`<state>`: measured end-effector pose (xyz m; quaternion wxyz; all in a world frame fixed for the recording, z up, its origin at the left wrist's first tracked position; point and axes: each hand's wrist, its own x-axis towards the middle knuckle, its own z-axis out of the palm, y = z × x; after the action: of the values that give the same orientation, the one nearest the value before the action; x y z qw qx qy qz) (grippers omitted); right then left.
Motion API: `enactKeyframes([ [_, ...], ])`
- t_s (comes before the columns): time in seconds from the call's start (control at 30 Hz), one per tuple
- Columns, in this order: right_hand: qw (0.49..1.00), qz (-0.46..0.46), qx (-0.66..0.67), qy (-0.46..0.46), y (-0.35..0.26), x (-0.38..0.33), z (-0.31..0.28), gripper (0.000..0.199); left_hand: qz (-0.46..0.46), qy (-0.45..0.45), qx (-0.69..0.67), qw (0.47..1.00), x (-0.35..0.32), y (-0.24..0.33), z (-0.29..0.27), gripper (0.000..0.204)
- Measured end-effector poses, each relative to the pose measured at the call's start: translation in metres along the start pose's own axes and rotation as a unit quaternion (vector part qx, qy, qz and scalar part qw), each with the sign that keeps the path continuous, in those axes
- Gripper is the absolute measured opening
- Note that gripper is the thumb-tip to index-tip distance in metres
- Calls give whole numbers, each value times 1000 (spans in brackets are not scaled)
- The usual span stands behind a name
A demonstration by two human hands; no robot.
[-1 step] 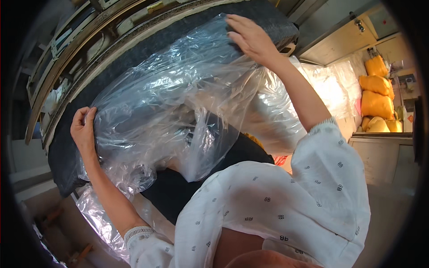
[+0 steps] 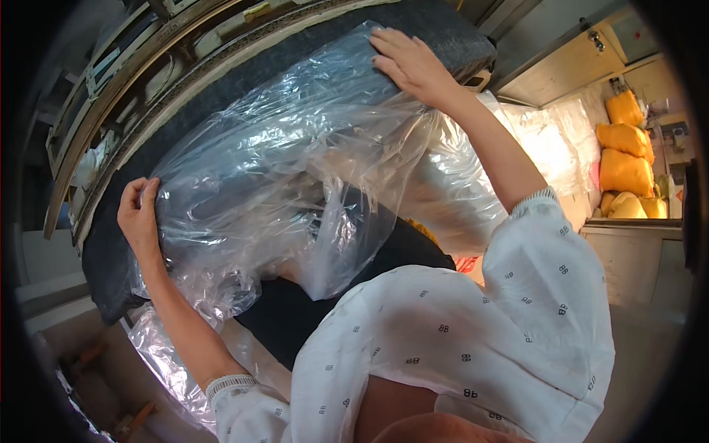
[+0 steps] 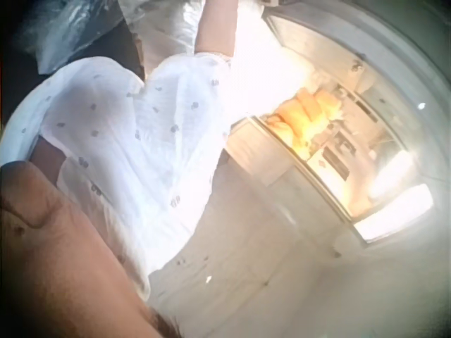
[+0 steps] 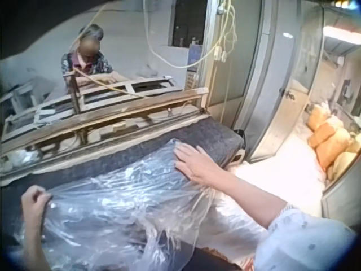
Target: The person is wrapping a large curved object with a plastic sheet on a workbench.
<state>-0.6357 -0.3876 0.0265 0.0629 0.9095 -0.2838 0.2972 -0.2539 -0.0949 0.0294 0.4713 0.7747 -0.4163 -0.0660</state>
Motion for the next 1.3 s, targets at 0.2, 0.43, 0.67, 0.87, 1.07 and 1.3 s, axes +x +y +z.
enactKeyframes([
  [0.2,998,-26,22,-59,-2,-2,8,38,91,125,120,981,-54,21,-30,8],
  [0.43,998,-19,62,-27,31,42,25,20,113,211,220,946,-139,55,-38,12],
  [0.67,948,113,267,-129,63,73,56,25,-30,201,127,971,-172,53,-38,6],
  [0.87,832,263,465,152,23,111,45,16,-111,359,-161,913,-75,53,-48,17],
  [1.07,894,274,285,210,16,110,103,21,-41,244,23,969,20,-60,-29,27],
  [1.3,931,217,214,200,44,121,123,18,-49,237,32,970,80,-64,-15,30],
])
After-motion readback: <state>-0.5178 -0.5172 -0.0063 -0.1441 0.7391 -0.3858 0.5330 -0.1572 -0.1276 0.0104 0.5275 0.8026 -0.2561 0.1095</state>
